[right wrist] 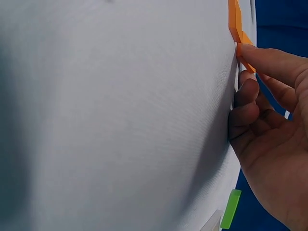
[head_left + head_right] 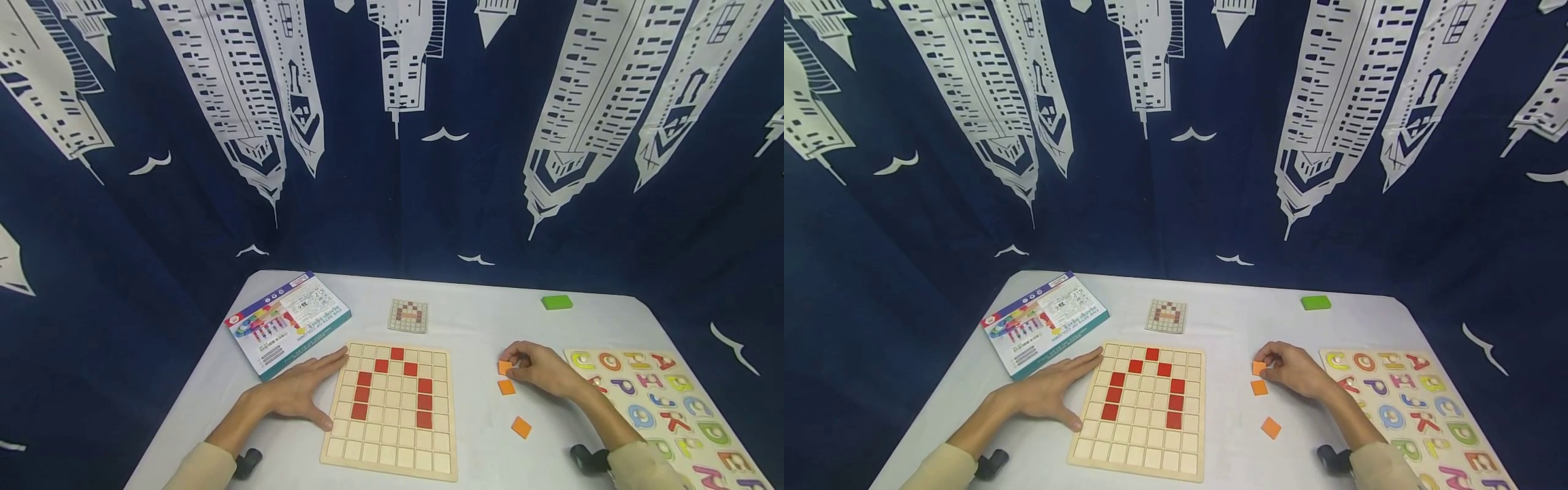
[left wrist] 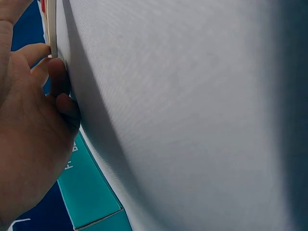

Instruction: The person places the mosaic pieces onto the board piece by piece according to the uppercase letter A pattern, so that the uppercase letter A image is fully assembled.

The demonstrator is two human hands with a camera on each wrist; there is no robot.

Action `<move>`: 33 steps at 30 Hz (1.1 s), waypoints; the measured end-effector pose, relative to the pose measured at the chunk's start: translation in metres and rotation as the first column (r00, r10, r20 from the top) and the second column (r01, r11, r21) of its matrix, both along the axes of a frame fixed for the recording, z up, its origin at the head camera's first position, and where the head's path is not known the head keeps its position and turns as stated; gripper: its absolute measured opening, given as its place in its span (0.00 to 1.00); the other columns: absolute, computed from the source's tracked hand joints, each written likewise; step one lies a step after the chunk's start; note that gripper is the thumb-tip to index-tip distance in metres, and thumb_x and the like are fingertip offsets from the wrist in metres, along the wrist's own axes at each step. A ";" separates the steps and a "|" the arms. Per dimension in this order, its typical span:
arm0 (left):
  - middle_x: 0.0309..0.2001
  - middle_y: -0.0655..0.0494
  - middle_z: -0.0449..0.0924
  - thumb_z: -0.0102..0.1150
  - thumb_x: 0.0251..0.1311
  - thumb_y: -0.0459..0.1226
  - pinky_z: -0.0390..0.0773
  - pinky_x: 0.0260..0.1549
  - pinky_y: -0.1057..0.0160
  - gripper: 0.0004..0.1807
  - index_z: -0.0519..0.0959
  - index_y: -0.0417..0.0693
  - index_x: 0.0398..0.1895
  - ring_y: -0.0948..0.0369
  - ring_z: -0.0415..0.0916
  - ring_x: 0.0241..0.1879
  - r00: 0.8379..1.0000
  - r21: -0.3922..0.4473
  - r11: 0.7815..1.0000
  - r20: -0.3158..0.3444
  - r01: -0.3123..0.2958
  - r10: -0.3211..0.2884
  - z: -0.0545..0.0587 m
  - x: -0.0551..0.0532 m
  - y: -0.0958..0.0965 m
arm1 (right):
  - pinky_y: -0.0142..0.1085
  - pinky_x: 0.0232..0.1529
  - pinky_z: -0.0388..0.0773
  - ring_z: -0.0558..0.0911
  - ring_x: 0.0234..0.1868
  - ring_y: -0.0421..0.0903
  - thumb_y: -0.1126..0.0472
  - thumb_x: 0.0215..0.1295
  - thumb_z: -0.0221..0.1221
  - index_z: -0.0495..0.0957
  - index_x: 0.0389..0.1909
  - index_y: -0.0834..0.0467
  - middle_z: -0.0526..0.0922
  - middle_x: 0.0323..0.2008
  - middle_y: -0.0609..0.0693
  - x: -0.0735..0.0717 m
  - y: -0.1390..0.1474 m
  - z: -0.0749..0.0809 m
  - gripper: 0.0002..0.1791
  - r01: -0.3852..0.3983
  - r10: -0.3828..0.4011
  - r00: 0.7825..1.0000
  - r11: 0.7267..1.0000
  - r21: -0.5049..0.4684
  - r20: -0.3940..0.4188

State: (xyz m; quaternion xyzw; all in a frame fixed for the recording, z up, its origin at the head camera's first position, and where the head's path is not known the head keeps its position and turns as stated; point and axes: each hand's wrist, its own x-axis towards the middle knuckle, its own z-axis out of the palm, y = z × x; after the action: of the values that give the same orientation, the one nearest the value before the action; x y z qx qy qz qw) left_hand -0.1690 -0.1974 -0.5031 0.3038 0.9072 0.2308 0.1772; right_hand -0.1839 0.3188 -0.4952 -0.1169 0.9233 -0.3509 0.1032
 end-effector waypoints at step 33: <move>0.82 0.62 0.38 0.72 0.33 0.71 0.51 0.75 0.42 0.71 0.50 0.56 0.82 0.50 0.44 0.80 1.000 -0.003 1.000 -0.006 0.003 -0.003 0.000 0.001 0.000 | 0.28 0.34 0.73 0.75 0.35 0.40 0.58 0.66 0.65 0.83 0.46 0.52 0.78 0.34 0.45 0.004 -0.004 0.001 0.09 -0.002 0.000 1.000 0.998 -0.070 -0.030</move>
State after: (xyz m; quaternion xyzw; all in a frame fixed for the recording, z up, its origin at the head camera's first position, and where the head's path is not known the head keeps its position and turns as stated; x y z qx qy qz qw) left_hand -0.1685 -0.1971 -0.5036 0.3056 0.9076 0.2284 0.1752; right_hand -0.1794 0.3147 -0.4940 -0.1263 0.9119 -0.3812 0.0853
